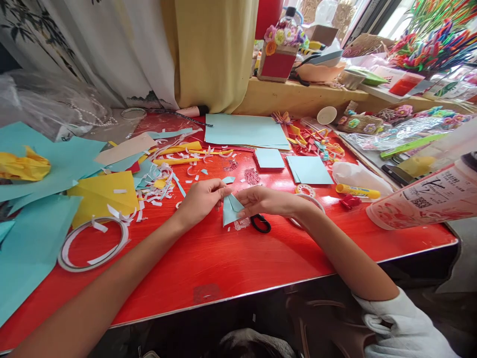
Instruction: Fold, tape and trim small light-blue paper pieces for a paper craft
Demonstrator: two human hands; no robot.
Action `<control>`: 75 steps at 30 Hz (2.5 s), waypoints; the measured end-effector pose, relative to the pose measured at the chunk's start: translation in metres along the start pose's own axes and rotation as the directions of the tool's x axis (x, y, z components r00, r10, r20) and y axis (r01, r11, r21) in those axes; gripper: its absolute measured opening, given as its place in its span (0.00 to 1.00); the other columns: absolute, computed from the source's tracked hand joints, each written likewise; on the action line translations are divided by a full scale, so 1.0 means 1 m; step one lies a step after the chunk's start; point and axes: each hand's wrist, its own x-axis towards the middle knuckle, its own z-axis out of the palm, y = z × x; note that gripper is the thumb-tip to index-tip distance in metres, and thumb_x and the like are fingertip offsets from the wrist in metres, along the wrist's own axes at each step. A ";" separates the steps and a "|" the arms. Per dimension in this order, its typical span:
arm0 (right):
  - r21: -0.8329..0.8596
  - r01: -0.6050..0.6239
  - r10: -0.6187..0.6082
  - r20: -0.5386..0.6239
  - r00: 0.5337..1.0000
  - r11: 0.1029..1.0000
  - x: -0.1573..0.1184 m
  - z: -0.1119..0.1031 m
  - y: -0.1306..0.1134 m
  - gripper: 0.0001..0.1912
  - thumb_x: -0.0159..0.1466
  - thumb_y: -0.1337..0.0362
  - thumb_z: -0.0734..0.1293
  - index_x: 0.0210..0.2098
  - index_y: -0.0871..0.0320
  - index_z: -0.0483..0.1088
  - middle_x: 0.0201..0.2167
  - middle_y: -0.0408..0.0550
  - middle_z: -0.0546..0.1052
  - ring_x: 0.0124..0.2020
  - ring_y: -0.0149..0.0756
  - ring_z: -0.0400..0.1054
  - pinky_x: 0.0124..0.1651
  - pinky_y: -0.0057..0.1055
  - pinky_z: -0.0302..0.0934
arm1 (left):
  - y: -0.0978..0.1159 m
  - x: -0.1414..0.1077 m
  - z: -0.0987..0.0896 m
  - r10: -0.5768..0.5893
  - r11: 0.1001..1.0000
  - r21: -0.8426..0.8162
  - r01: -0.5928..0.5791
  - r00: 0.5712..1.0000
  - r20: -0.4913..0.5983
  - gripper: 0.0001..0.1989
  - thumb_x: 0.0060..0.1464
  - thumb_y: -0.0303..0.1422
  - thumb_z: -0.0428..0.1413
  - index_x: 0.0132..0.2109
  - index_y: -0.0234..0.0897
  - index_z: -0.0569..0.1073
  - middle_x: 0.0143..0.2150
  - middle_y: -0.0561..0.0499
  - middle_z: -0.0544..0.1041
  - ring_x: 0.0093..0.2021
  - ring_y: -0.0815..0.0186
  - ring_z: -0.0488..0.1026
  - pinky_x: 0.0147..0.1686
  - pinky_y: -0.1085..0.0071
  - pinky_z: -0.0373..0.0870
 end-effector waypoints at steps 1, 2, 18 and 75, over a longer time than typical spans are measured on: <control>0.022 -0.015 0.015 -0.001 1.000 1.000 -0.001 0.000 -0.002 0.06 0.55 0.65 0.66 0.32 0.62 0.67 0.31 0.43 0.72 0.32 0.28 0.66 0.39 0.28 0.60 | 0.002 -0.001 -0.001 0.007 1.000 0.030 -0.006 1.000 -0.022 0.15 0.52 0.42 0.48 0.26 0.35 0.67 0.20 0.55 0.66 0.23 0.71 0.63 0.26 0.75 0.57; 0.036 -0.031 0.032 -0.019 0.999 0.999 -0.001 0.001 -0.003 0.07 0.56 0.64 0.66 0.33 0.62 0.68 0.31 0.45 0.73 0.33 0.28 0.67 0.40 0.28 0.61 | 0.004 -0.001 -0.002 0.016 0.998 0.064 -0.013 0.999 -0.048 0.15 0.53 0.42 0.48 0.27 0.36 0.68 0.20 0.55 0.66 0.23 0.71 0.62 0.26 0.75 0.57; -0.015 -0.061 0.058 -0.155 0.986 0.998 -0.002 -0.005 -0.001 0.11 0.58 0.61 0.65 0.31 0.65 0.69 0.30 0.51 0.75 0.27 0.28 0.70 0.38 0.32 0.67 | 0.000 0.000 -0.007 0.077 0.989 0.139 -0.056 0.986 -0.147 0.15 0.54 0.42 0.47 0.27 0.36 0.67 0.19 0.56 0.64 0.22 0.72 0.60 0.25 0.75 0.55; -0.220 0.045 -0.112 -0.299 0.948 0.974 0.004 0.009 -0.002 0.11 0.56 0.61 0.65 0.23 0.63 0.66 0.19 0.40 0.64 0.22 0.24 0.57 0.25 0.25 0.51 | 0.003 0.001 -0.003 -0.045 0.949 -0.314 0.022 0.997 -0.065 0.13 0.47 0.40 0.55 0.27 0.33 0.71 0.24 0.53 0.70 0.26 0.71 0.65 0.30 0.73 0.62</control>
